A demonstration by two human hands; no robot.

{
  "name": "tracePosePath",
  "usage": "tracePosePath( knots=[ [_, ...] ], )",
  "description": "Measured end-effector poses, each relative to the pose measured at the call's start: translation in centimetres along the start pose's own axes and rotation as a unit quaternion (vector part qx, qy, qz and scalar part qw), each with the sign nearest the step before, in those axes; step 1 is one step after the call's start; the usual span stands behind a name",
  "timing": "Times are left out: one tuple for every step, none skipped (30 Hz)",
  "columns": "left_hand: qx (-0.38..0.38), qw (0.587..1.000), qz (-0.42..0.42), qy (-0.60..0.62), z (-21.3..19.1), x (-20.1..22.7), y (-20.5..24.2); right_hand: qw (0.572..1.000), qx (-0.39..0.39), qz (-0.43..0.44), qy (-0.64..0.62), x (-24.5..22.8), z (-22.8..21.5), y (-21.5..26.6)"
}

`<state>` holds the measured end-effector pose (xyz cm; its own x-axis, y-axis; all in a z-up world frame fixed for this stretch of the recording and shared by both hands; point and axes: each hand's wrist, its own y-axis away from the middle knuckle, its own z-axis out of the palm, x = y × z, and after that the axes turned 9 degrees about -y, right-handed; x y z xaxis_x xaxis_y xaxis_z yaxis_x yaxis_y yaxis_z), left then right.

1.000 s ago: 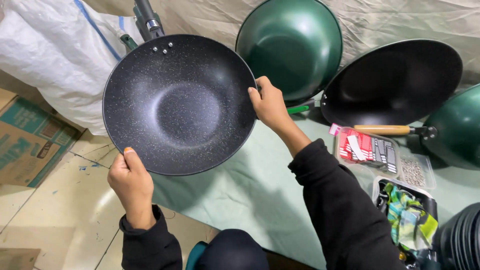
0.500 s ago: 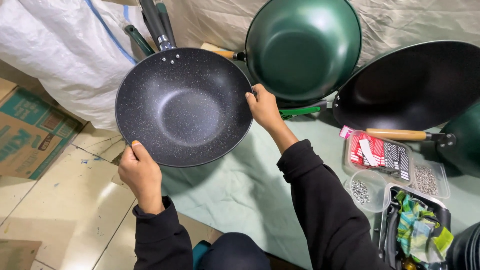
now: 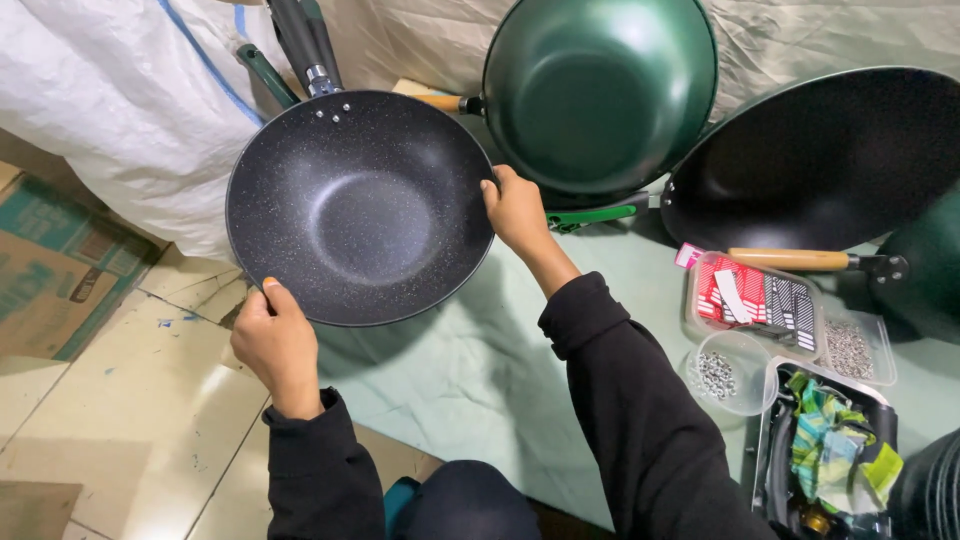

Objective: Attaching handles to various woks using screws and a screwdriver, followed by wiping them clean.

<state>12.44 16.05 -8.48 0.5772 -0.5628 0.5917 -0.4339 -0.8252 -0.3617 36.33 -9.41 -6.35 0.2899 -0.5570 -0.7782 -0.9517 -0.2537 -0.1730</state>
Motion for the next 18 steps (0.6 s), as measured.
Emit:
tracePosePath(
  knots=[
    [0.001,1.000,0.000,0.000,0.3,-0.2,0.0,1.000,0.000,-0.001,0.000,0.3,0.3,-0.2],
    [0.003,1.000,-0.001,-0.003,0.5,-0.3,0.0,1.000,0.001,0.005,0.018,0.6,0.5,-0.4],
    [0.004,1.000,-0.001,-0.007,0.8,-0.5,0.0,0.999,0.002,0.012,0.036,0.9,0.8,-0.5],
    [0.004,1.000,0.000,-0.007,0.7,-0.5,-0.1,0.999,0.002,0.013,0.036,0.5,0.8,-0.5],
    [0.003,1.000,-0.001,-0.001,0.7,-0.4,0.0,0.998,0.002,0.020,0.060,0.1,0.7,-0.3],
    [0.002,1.000,-0.002,0.005,0.7,-0.3,0.1,0.996,0.001,0.026,0.083,-0.2,0.7,-0.2],
    [0.001,1.000,-0.001,0.005,0.9,-0.5,0.0,0.996,0.002,0.027,0.084,-0.5,0.8,-0.1],
    [0.003,1.000,-0.001,-0.002,1.0,-0.6,0.0,0.994,0.000,0.034,0.108,-0.7,0.8,-0.1],
    [0.005,1.000,-0.001,-0.010,1.1,-0.7,0.0,0.990,-0.002,0.041,0.132,-0.9,0.8,0.0],
    [0.004,1.000,0.000,-0.009,0.9,-0.5,0.0,0.990,-0.001,0.041,0.133,-0.9,0.9,0.0],
    [0.005,1.000,0.003,-0.012,0.7,-0.2,0.0,0.987,0.000,0.048,0.156,-1.0,0.9,0.0],
    [0.007,1.000,0.006,-0.015,0.4,0.0,0.0,0.982,0.002,0.054,0.179,-1.1,1.0,0.0],
    [0.006,1.000,0.007,-0.014,0.7,-0.3,0.1,0.982,0.003,0.055,0.180,-0.9,1.2,0.2],
    [0.018,1.000,0.014,-0.018,1.0,-0.5,0.1,0.979,-0.004,0.051,0.195,-0.8,1.4,0.5],
    [0.031,0.999,0.020,-0.022,1.3,-0.7,0.0,0.976,-0.010,0.047,0.211,-0.7,1.5,0.6],
    [0.031,0.999,0.022,-0.020,1.3,-0.6,0.0,0.976,-0.008,0.047,0.212,-0.7,1.7,0.8],
    [0.033,0.999,0.017,-0.019,1.3,-0.5,0.0,0.976,-0.014,0.057,0.211,-0.8,1.9,0.9],
    [0.034,0.999,0.013,-0.017,1.3,-0.4,0.0,0.975,-0.020,0.067,0.211,-0.8,2.1,1.1]
  ],
)
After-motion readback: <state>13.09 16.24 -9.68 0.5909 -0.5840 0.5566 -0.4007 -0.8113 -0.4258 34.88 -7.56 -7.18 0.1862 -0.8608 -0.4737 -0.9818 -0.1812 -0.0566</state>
